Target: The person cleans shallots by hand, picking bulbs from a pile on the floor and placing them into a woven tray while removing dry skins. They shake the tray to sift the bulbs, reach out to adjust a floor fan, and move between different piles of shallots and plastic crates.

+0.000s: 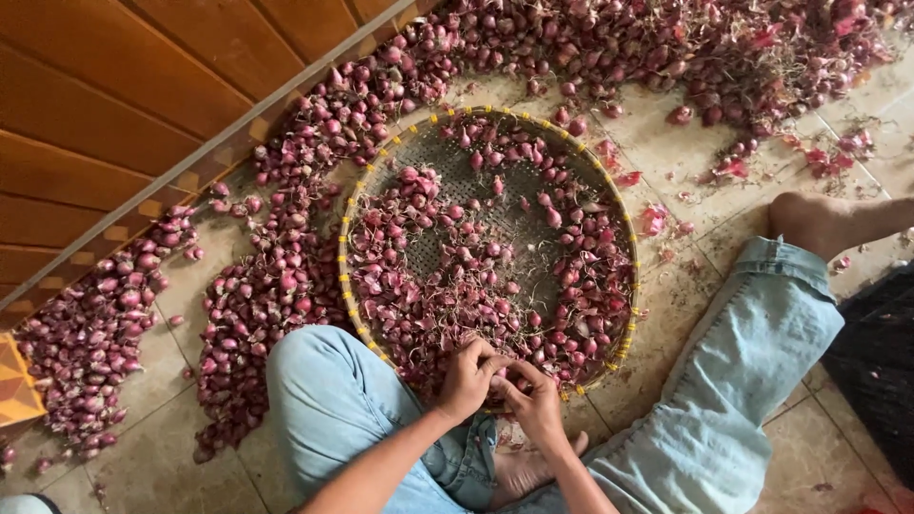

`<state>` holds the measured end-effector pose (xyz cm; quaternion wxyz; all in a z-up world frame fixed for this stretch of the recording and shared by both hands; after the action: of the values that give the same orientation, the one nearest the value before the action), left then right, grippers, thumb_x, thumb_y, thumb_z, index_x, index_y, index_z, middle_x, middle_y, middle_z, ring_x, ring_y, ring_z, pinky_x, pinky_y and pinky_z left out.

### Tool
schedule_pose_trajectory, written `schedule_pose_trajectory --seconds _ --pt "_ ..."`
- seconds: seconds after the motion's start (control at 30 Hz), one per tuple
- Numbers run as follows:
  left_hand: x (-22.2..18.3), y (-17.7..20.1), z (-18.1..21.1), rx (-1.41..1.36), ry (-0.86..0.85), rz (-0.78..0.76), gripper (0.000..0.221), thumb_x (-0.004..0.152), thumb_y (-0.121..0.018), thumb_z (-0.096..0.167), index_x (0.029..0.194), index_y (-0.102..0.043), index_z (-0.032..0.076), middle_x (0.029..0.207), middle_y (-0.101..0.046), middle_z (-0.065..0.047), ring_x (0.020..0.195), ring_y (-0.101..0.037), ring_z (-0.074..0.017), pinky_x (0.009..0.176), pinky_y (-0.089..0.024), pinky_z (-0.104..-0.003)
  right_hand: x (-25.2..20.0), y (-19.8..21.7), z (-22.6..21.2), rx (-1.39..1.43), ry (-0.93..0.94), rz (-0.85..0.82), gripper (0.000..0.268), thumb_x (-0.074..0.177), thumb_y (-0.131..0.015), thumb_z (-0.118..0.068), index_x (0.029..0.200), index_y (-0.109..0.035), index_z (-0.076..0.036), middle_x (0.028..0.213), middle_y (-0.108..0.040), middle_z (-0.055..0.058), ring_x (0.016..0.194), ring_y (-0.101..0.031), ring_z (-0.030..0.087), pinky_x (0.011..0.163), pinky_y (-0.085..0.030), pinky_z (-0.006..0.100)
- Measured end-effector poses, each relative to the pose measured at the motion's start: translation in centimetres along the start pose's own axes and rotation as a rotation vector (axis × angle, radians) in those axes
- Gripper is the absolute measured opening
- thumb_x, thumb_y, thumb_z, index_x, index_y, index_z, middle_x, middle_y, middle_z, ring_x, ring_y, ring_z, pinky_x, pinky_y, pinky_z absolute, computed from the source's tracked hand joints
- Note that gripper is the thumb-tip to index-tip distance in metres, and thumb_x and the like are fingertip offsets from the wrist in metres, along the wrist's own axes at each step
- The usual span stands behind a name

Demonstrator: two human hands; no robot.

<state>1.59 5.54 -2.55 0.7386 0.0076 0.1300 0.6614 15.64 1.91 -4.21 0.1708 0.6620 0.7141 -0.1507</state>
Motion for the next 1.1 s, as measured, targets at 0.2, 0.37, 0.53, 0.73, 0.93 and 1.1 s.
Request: schedule_pose_trajectory --seconds 0.2,0.37,0.53,0.73,0.93,1.1 --pt "0.3 -0.5 -1.5 0.036 0.114 0.031 0.026 0.097 -0.072 0.025 0.083 -0.058 0.009 0.065 -0.064 -0.004 0.054 -0.064 -0.015 0.045 -0.049 -0.031 0.3 0.6 -1.5 -0.183 0.231 0.059 0.017 0.087 -0.081 -0.017 0.102 -0.077 -0.01 0.063 -0.043 -0.005 0.057 -0.033 0.008 0.05 -0.026 0.027" --pt "1.2 -0.7 -3.4 0.066 0.213 0.071 0.032 0.095 -0.075 0.03 0.076 -0.06 0.01 0.065 -0.059 -0.002 0.056 -0.051 -0.0131 0.049 -0.042 -0.034 0.2 0.2 -4.5 -0.183 0.306 0.049 0.019 0.087 -0.077 -0.015 0.104 -0.075 -0.006 0.082 -0.079 0.002 0.057 -0.06 0.009 0.046 -0.045 0.025" --pt "2.3 1.2 -0.9 0.052 0.378 0.074 0.028 0.107 -0.063 0.026 0.085 -0.061 0.009 0.062 -0.06 0.003 0.046 -0.052 -0.0109 0.043 -0.042 -0.02 0.7 1.9 -1.4 -0.121 0.313 0.065 0.018 0.091 -0.075 -0.008 0.108 -0.071 -0.01 0.096 -0.084 0.008 0.075 -0.086 0.016 0.062 -0.075 0.026" --pt "4.5 4.1 1.0 0.31 0.08 -0.069 0.05 0.093 -0.056 0.061 0.08 -0.066 0.014 0.055 -0.068 0.002 0.039 -0.058 -0.0075 0.033 -0.028 -0.024 0.6 4.7 -2.1 0.243 -0.116 0.355 0.011 0.085 -0.077 -0.006 0.09 -0.07 0.0 0.074 -0.07 0.014 0.058 -0.067 0.021 0.047 -0.053 0.032" --pt "2.0 -0.9 6.2 0.057 -0.077 -0.237 0.029 0.086 -0.079 0.008 0.112 -0.072 -0.002 0.105 -0.075 -0.016 0.093 -0.073 -0.0259 0.087 -0.063 -0.033 0.8 2.8 -0.8 0.481 0.0 0.276 0.014 0.093 -0.073 -0.013 0.082 -0.067 -0.007 0.061 -0.062 0.003 0.044 -0.054 0.011 0.033 -0.044 0.025" --pt "1.8 -0.9 4.6 -0.14 0.144 -0.281 0.027 0.089 -0.072 0.007 0.115 -0.074 0.002 0.108 -0.076 -0.013 0.09 -0.072 -0.0203 0.078 -0.064 -0.028 0.7 3.1 -0.8 0.447 -0.114 0.296 0.017 0.095 -0.072 -0.021 0.082 -0.068 -0.01 0.058 -0.062 0.001 0.044 -0.053 0.01 0.036 -0.043 0.025"
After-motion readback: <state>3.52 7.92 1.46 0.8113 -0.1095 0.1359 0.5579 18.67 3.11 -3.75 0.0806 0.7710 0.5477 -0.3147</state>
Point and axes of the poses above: each hand's wrist, its own x-axis towards the middle knuckle, its own y-axis out of the back of the hand, z = x × y, the point moved 6 cm from there along x, towards the middle knuckle
